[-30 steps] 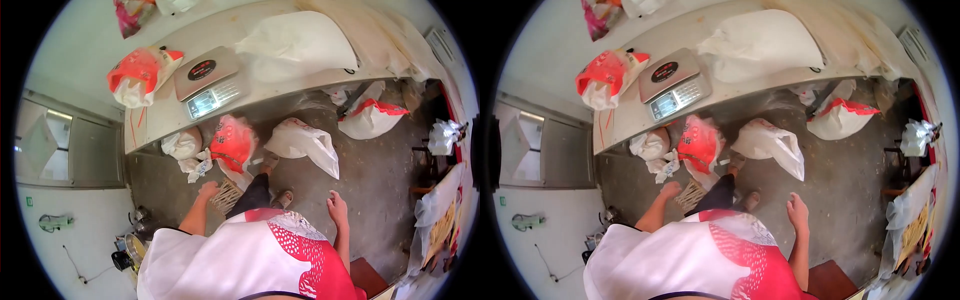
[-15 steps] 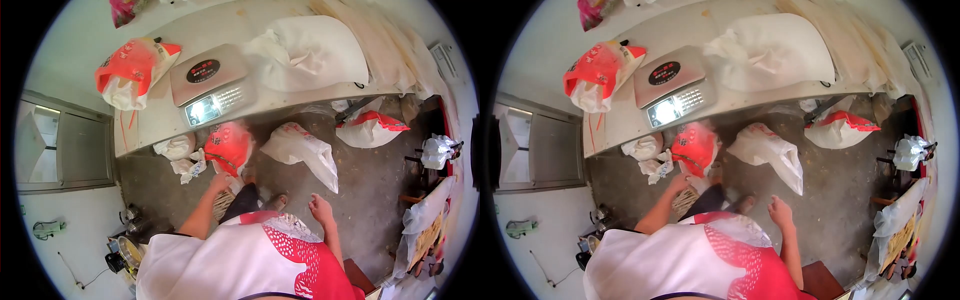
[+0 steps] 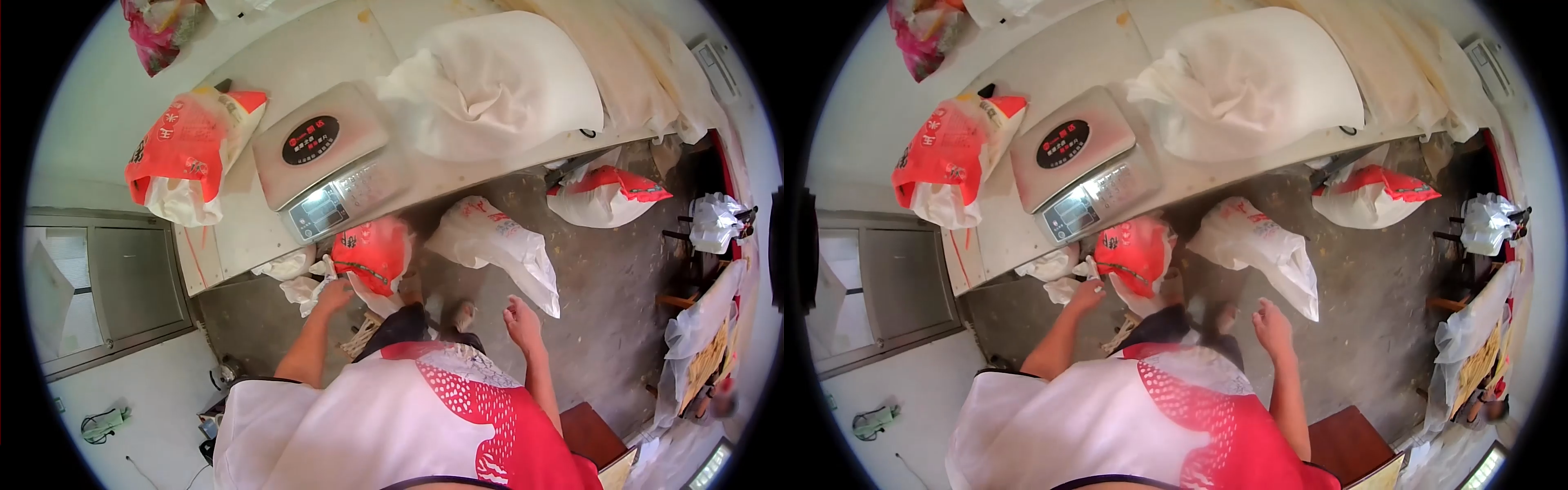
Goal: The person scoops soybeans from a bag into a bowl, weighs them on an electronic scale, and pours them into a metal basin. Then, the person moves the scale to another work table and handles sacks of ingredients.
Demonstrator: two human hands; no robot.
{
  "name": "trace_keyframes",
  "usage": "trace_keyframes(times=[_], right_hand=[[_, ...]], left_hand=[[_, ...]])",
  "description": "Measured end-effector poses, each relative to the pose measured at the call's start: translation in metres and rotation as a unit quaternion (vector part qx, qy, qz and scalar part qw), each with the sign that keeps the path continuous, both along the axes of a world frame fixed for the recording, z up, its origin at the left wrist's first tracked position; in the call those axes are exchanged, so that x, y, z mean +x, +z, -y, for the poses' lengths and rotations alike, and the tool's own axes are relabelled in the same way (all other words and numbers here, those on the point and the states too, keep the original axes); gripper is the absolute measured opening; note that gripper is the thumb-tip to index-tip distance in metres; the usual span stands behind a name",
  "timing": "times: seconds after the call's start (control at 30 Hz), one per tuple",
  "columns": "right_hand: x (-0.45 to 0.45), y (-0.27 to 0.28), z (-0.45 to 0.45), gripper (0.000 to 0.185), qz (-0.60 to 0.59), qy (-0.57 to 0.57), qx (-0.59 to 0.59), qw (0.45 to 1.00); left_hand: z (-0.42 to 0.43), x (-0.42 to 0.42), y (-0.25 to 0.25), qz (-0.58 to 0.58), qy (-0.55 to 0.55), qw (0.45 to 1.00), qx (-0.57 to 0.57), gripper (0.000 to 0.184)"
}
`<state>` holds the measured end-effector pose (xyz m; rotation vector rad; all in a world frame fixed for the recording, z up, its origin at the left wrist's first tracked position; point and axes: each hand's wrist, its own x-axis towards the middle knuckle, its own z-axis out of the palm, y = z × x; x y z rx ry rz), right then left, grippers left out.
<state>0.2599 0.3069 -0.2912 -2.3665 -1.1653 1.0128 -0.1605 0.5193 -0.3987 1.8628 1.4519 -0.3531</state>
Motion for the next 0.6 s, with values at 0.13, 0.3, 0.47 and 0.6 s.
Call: trace_keyframes(times=[0.13,0.3,0.47,0.6], right_hand=[[0.007,-0.010,0.004,0.037,-0.008,0.033,-0.003,0.999],[0.039,-0.031,0.007,0.037,-0.016,0.070,-0.024,0.997],[0.073,-0.030,-0.001,0.036,0.000,0.110,0.009,0.994],[0.090,-0.028,-0.011,0.034,0.001,0.104,0.009,0.995]], left_hand=[[-0.003,0.004,-0.004,0.010,-0.006,1.000,0.020,0.038],[0.027,0.029,0.005,0.045,0.010,0.997,0.054,0.035],[0.063,0.044,0.017,0.037,0.068,0.997,0.023,0.034],[0.082,0.038,0.009,0.013,0.080,0.997,0.007,0.033]])
